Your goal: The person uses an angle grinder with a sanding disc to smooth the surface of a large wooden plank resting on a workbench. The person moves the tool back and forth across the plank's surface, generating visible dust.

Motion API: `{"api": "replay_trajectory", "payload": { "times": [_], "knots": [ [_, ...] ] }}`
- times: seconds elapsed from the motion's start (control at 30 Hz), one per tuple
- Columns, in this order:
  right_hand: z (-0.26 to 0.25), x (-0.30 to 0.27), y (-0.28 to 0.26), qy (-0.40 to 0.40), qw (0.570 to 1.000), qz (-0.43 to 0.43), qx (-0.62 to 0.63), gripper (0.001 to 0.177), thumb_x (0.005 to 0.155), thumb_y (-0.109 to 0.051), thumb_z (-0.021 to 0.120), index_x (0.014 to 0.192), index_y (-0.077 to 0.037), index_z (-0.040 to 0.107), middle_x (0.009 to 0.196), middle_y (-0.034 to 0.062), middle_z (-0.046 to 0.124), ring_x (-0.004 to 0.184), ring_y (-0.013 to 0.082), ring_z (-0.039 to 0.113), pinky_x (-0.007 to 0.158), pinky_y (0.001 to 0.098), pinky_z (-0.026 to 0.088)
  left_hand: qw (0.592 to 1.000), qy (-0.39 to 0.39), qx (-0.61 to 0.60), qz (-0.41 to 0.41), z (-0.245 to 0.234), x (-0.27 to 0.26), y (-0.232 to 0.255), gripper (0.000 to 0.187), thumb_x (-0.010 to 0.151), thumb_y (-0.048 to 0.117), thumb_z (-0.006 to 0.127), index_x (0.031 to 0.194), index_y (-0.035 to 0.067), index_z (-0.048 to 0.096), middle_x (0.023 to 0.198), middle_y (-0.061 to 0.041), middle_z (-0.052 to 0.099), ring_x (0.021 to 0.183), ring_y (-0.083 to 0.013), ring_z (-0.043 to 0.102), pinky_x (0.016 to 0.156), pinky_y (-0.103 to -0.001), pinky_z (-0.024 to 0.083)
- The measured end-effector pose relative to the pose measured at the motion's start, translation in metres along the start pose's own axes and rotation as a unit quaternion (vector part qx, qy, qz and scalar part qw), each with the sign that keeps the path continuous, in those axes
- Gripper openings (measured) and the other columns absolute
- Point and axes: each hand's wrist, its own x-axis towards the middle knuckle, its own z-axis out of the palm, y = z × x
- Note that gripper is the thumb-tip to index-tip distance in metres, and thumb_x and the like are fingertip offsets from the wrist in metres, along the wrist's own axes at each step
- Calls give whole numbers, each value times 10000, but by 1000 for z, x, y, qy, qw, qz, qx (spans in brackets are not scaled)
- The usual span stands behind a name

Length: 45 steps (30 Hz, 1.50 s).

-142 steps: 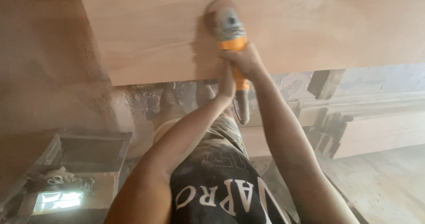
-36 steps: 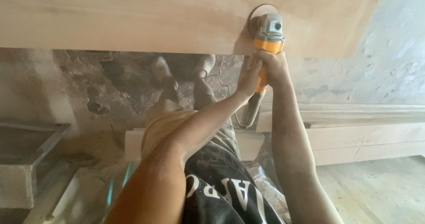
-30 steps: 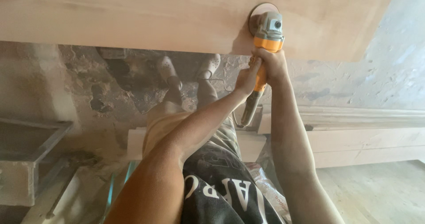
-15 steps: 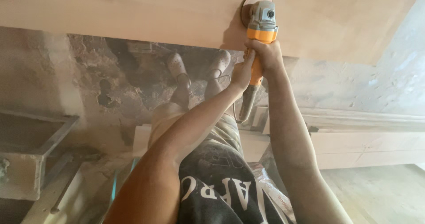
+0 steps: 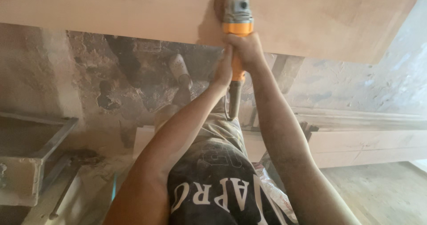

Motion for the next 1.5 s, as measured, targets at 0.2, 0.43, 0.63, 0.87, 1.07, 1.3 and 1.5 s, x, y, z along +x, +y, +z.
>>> {"api": "replay_trajectory", "payload": {
  "times": [0.2,0.43,0.63,0.87,1.07,1.3,1.5],
  "knots": [
    [42,3,-7,-32,992,-4,-122,305,739,-231,825,950,-42,711,825,46,722,702,160,705,664,319,626,997,14,-65,28,-33,-14,5,754,1022,692,306,1241,7,534,912,-107,620,658,-178,633,540,-330,556],
    [73,-1,-28,-92,981,-13,-168,413,673,-333,844,961,-61,727,857,54,770,750,162,750,720,324,634,977,163,-129,56,-66,-10,3,786,1023,661,325,1528,60,306,1371,-97,450,1182,-184,483,959,-336,451],
    [19,0,-26,-77,975,-10,-208,462,634,-378,858,940,-42,772,845,81,790,772,188,760,728,341,604,974,132,-178,41,-13,3,-31,769,1028,637,303,1554,76,336,1441,-77,485,1281,-184,498,1041,-324,429],
    [-48,-1,-15,-57,977,33,-203,471,647,-366,860,964,-33,757,849,81,784,766,178,768,717,332,619,985,96,-145,18,47,10,-50,760,1048,604,256,1548,44,375,1432,-118,538,1298,-212,541,1073,-342,444],
    [-125,-1,-3,-27,983,96,-155,426,674,-340,846,978,-64,732,858,53,767,743,160,747,690,328,629,991,133,-5,-2,106,15,-69,754,1025,577,409,1506,4,309,1347,-121,545,1221,-196,595,1007,-339,523],
    [-251,-1,35,78,990,108,-46,331,750,-172,738,1053,-64,660,898,49,714,792,176,729,693,325,638,998,-49,-4,29,222,57,-109,794,1010,668,432,1299,-61,561,1076,-121,677,945,-184,679,767,-348,566],
    [-326,-6,61,98,983,43,147,299,833,-121,714,1096,-5,634,927,95,683,799,212,688,694,341,589,979,-119,148,-73,291,79,-107,810,1001,668,455,1188,-89,677,1052,-183,744,957,-219,723,777,-320,561]
  ]
}}
